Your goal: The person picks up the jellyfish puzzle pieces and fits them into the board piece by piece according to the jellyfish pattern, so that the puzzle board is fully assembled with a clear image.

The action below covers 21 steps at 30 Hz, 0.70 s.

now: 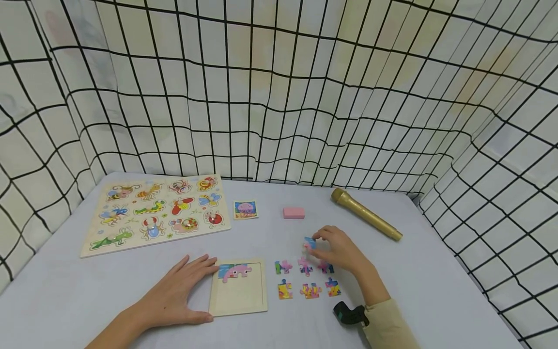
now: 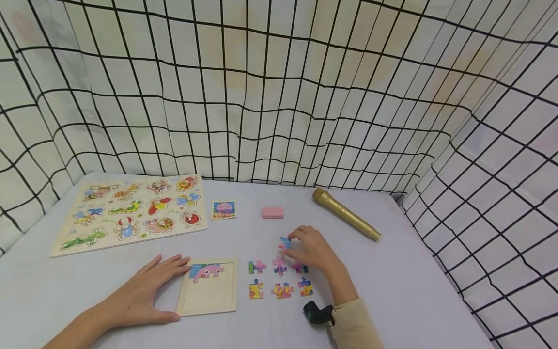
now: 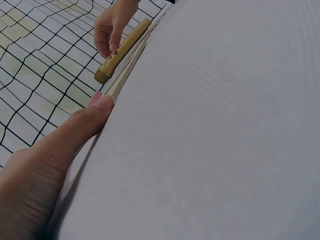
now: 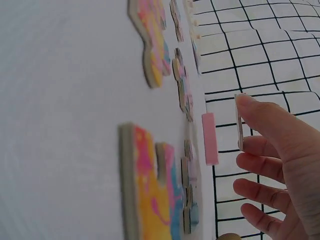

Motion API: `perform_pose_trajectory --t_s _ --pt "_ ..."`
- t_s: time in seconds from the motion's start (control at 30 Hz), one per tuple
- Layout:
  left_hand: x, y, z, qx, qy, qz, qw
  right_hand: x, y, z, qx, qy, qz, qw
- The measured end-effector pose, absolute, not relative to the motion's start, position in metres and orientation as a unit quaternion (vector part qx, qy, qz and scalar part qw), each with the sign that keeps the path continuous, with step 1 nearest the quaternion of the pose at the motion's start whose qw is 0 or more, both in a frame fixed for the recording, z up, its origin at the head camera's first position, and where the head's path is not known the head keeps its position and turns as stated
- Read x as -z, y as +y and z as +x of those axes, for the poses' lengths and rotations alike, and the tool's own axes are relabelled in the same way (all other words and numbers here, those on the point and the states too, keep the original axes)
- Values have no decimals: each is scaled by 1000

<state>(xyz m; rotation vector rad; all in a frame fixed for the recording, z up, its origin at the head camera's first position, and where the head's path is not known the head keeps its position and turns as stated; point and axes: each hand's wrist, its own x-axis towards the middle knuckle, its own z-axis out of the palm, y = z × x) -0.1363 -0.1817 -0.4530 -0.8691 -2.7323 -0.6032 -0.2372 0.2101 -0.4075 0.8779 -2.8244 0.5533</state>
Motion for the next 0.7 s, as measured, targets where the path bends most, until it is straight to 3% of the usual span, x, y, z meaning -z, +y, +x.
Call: perform_pose_trajectory --t_s 0.7 --pt "454 -182 -137 202 -927 -297 108 395 159 -229 -138 -922 354 72"
